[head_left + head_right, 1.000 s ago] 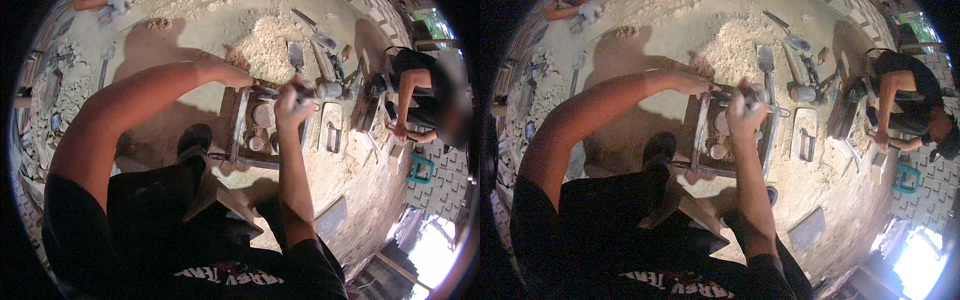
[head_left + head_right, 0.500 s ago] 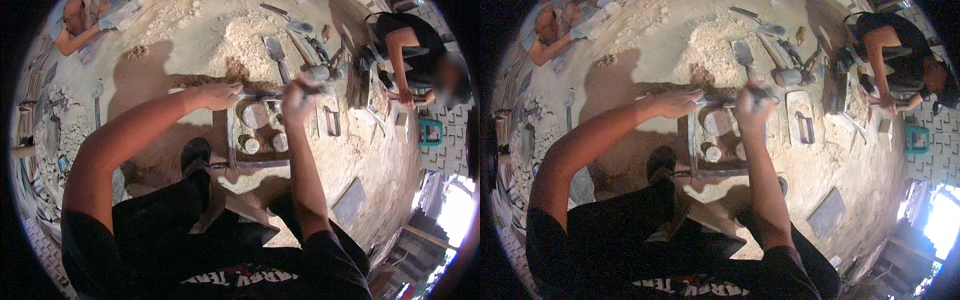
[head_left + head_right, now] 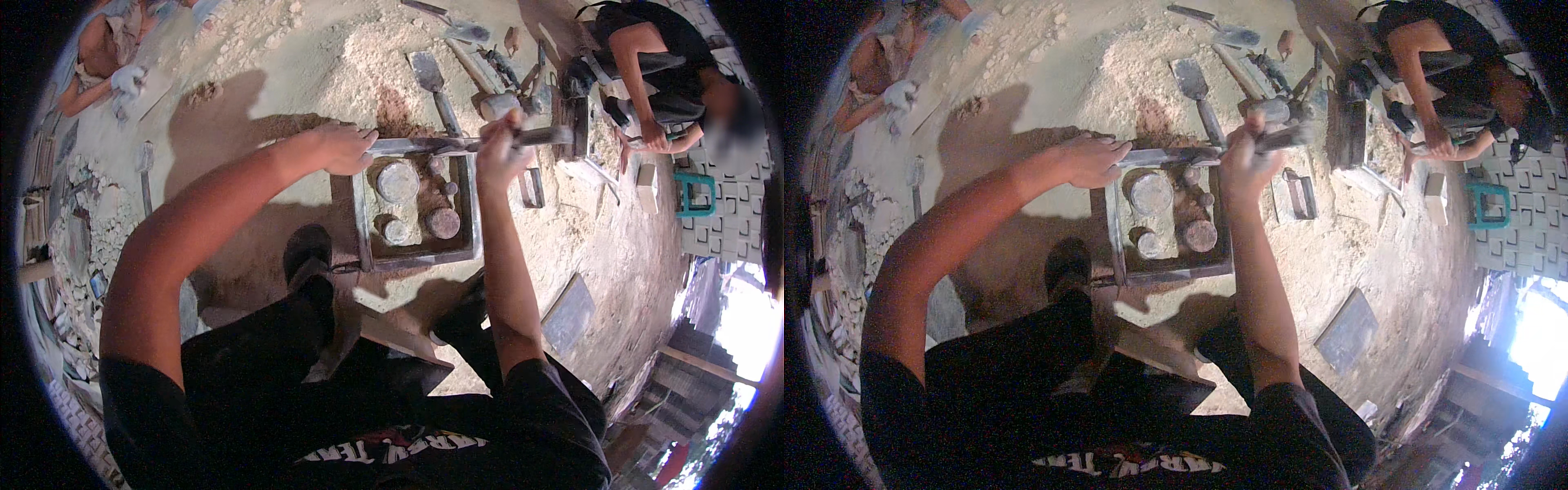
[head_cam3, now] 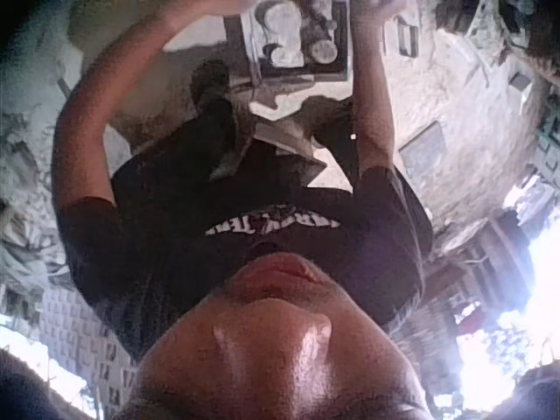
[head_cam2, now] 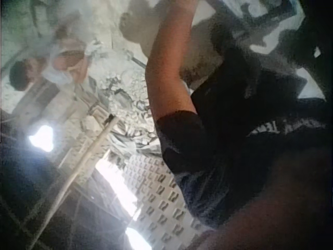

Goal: The person places stones into a square metal mold, uses a trowel to fill the gaps with white powder, and tamps the mixture down with a metal rod.

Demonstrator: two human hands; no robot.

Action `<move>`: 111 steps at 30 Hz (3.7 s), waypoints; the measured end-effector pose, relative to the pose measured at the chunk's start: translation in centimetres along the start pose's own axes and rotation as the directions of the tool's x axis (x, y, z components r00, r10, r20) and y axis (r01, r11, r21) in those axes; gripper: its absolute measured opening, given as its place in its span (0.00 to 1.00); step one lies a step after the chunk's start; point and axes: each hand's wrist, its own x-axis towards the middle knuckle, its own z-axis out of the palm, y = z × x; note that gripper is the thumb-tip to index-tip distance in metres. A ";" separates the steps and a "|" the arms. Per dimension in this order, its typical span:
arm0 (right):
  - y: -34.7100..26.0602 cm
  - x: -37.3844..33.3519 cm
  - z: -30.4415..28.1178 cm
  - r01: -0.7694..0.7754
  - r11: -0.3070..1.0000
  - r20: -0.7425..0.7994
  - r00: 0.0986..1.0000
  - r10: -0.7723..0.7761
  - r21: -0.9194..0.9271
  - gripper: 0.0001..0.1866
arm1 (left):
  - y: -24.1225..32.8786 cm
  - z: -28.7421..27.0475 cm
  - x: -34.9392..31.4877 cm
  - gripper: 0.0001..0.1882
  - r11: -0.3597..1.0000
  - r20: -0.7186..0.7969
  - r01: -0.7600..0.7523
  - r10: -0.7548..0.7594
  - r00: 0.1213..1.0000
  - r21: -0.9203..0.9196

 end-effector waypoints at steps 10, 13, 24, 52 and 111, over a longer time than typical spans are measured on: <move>2.6 -0.8 2.5 -0.090 0.837 0.259 0.928 0.267 -0.539 0.18 | -0.3 0.3 1.7 0.32 0.996 -0.083 -0.079 0.077 0.994 -0.030; -2.0 -2.8 5.7 0.005 0.833 0.223 0.964 0.142 -0.554 0.18 | -0.5 -1.0 0.5 0.31 0.998 0.068 -0.009 0.013 0.998 -0.066; 3.4 -4.6 5.3 0.029 0.961 0.425 0.900 0.095 -0.275 0.14 | -3.4 0.4 3.5 0.36 0.972 0.093 -0.079 0.102 0.990 -0.221; -0.4 -5.3 0.5 0.102 0.935 0.371 0.928 0.033 -0.340 0.15 | -3.9 -1.0 0.4 0.46 0.885 0.198 0.174 -0.095 0.976 -0.431; -1.1 -11.3 -0.3 -0.182 0.895 0.487 0.786 0.381 -0.408 0.08 | -1.1 0.1 1.3 0.41 0.970 0.146 0.090 -0.058 0.988 -0.227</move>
